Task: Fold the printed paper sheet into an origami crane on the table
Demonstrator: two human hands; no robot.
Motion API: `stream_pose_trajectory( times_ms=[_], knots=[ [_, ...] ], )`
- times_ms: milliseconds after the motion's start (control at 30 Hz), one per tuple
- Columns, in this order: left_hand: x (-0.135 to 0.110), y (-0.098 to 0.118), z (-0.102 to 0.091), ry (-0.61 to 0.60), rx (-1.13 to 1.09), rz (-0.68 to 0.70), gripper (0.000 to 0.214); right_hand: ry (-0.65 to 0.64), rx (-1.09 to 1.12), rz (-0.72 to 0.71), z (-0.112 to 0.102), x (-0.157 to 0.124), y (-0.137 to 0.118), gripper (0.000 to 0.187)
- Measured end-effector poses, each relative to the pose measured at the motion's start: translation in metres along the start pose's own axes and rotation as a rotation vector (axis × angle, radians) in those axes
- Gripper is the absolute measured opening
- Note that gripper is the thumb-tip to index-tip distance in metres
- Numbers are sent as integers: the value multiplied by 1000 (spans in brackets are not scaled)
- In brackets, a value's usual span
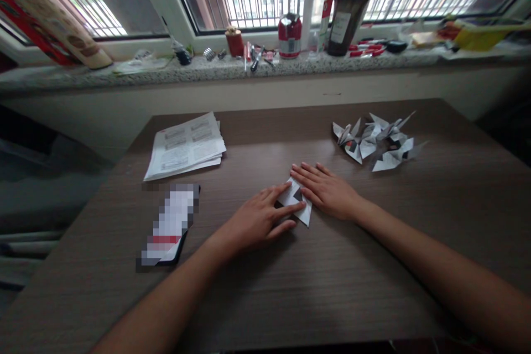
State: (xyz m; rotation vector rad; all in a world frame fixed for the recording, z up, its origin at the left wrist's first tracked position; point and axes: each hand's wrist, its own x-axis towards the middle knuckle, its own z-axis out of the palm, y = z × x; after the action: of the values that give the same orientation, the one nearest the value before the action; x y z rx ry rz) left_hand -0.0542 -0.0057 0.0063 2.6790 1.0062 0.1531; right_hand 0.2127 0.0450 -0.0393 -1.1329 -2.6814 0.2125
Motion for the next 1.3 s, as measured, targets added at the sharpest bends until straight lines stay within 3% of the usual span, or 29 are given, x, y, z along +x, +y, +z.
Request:
stream_pose_trajectory(
  times_ms=[467,1000,1300],
  knots=[
    [5,2,-2,2,67,12,47,18,9,-2,3,-1,0,59],
    [4,4,10,95,157,3,47,125,215,3,-18,-17,-12,48],
    [3,-4,-3,103,24,11,37,98,212,-28,-15,-31,-18,49]
  ],
)
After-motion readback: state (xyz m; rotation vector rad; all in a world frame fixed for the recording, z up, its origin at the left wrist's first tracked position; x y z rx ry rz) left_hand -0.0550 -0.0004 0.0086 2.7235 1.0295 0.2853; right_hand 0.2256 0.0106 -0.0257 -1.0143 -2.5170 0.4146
